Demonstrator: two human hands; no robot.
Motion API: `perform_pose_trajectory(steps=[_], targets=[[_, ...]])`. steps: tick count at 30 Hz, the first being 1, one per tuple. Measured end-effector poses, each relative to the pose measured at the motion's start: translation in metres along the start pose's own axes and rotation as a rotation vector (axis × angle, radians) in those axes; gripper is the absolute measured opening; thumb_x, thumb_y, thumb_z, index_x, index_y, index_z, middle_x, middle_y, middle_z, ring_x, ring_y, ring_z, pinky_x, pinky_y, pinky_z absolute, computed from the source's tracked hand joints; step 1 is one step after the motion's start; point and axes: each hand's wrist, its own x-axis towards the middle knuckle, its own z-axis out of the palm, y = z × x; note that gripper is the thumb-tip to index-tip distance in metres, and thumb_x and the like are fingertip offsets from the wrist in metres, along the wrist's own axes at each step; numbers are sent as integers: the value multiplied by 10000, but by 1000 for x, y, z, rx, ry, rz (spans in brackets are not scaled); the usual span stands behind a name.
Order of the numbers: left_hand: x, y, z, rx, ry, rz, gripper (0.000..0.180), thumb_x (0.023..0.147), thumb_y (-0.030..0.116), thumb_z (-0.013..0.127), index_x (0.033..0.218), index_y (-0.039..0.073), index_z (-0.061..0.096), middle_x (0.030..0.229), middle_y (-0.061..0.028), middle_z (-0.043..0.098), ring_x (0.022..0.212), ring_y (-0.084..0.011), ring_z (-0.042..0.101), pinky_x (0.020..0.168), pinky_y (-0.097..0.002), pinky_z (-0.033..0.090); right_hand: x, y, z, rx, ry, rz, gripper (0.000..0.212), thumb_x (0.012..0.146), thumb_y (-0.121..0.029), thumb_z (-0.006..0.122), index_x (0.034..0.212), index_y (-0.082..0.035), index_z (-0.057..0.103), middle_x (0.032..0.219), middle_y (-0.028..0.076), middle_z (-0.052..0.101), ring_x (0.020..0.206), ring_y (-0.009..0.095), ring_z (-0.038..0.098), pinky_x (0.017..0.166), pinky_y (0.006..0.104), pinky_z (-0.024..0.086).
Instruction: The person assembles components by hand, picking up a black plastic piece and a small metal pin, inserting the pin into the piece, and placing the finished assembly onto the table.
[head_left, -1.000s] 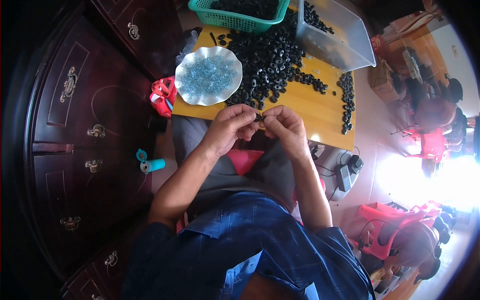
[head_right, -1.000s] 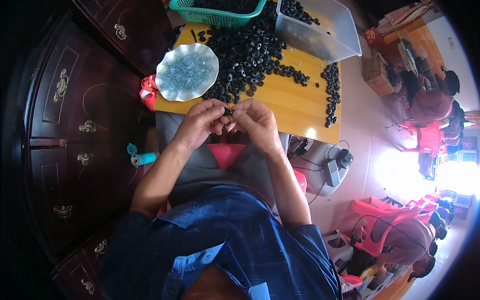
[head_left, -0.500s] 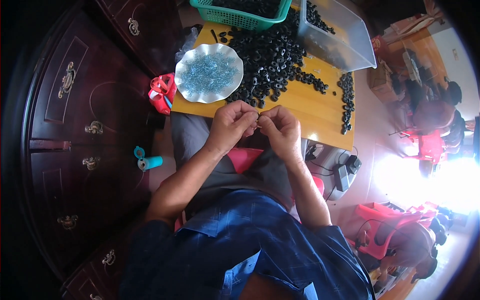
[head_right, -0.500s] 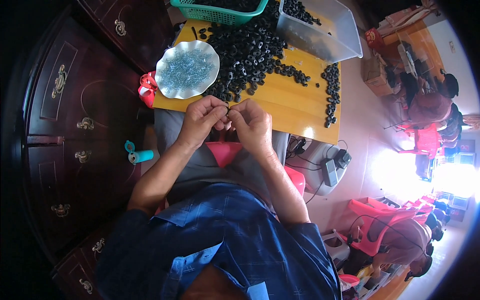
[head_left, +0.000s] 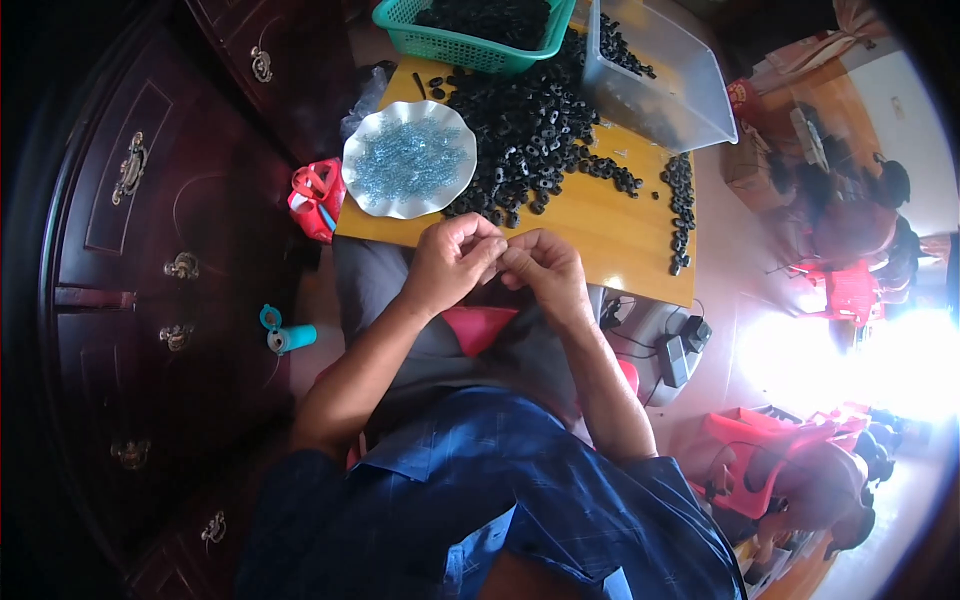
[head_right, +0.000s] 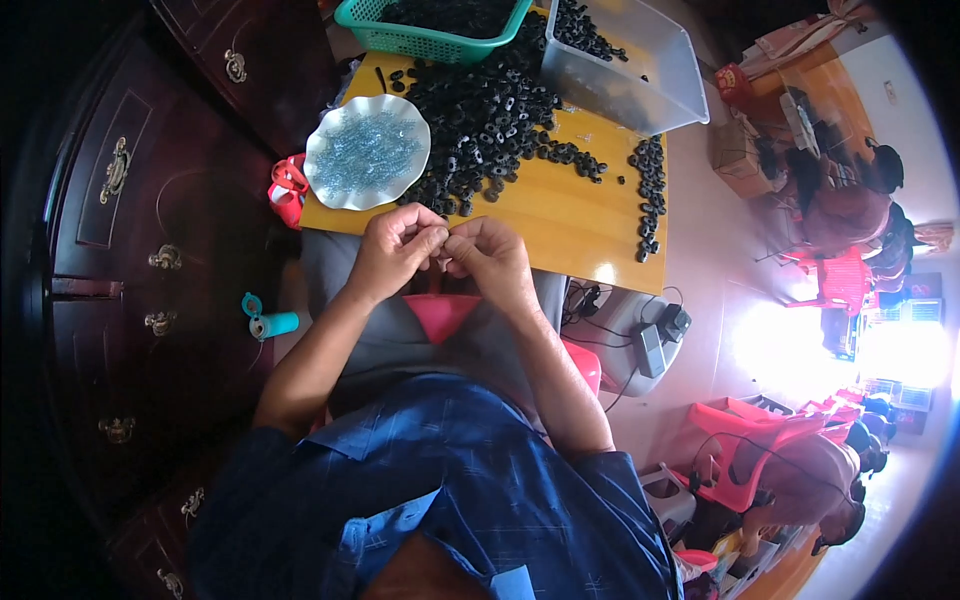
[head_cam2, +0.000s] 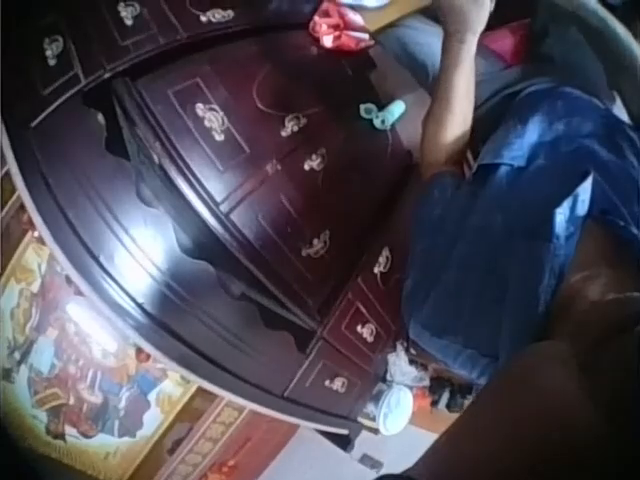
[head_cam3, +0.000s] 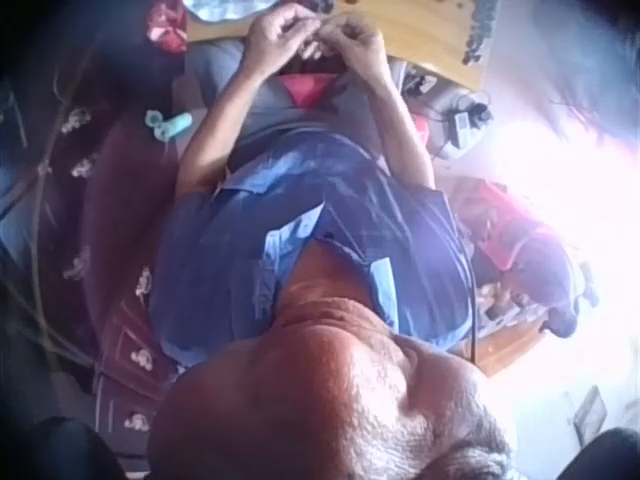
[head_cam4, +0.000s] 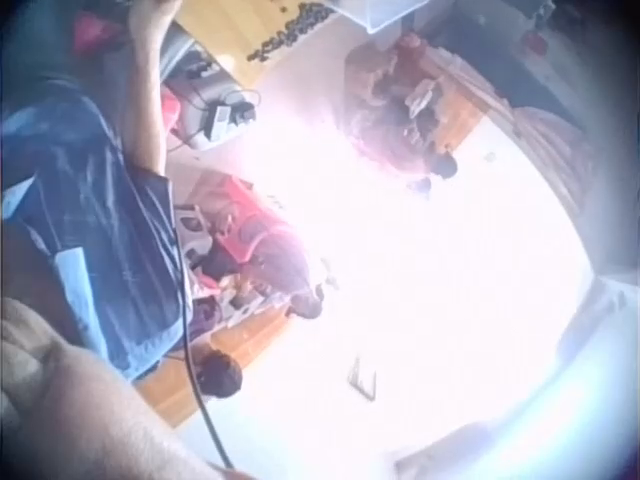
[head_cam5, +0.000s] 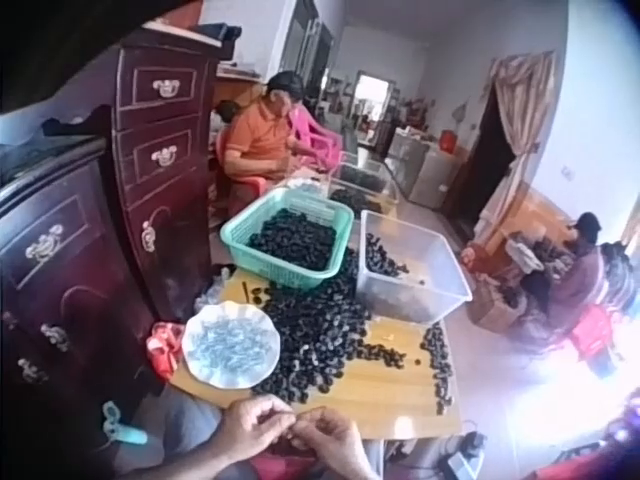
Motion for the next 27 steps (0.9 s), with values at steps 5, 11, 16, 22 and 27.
perform_pose_trajectory(steps=[5, 11, 16, 22, 27], targets=[[1, 1, -3, 228, 6, 158, 160, 936, 93, 644, 1076, 16, 650, 730, 9, 628, 605, -27, 530, 536, -198, 434, 6, 5, -6, -35, -130, 86, 200, 973, -194, 622, 1031, -2, 615, 880, 38, 683, 758, 80, 628, 694, 216, 523], [-2, 16, 3, 439, 33, 351, 487, 785, 89, 761, 1234, 28, 582, 915, -105, 651, 790, -217, 677, 682, -306, 531, 6, 3, -1, 324, -54, 141, 215, 993, -268, 580, 973, -56, 610, 930, 24, 657, 808, 97, 611, 764, 248, 503], [-1, 8, 8, 525, 70, 480, 449, 770, 51, 746, 1192, 19, 595, 1058, -132, 632, 843, -261, 671, 706, -340, 556, 6, 4, -4, 272, -61, 116, 209, 998, -268, 571, 980, -63, 609, 897, 12, 642, 816, 91, 603, 759, 249, 497], [-5, 11, 4, 601, 69, 473, 385, 760, 11, 736, 1129, 7, 625, 1004, -128, 649, 819, -266, 668, 687, -343, 552, 6, 9, -4, 300, -51, 136, 247, 1018, -294, 524, 1009, -67, 621, 886, 4, 641, 812, 90, 603, 771, 255, 500], [1, 11, 2, 617, 86, 597, 317, 783, 51, 723, 1086, 10, 639, 971, -130, 661, 805, -298, 667, 674, -364, 543, 7, 1, -3, 268, -51, 125, 302, 1034, -328, 481, 1023, -64, 627, 882, 1, 640, 818, 97, 607, 775, 257, 503]])
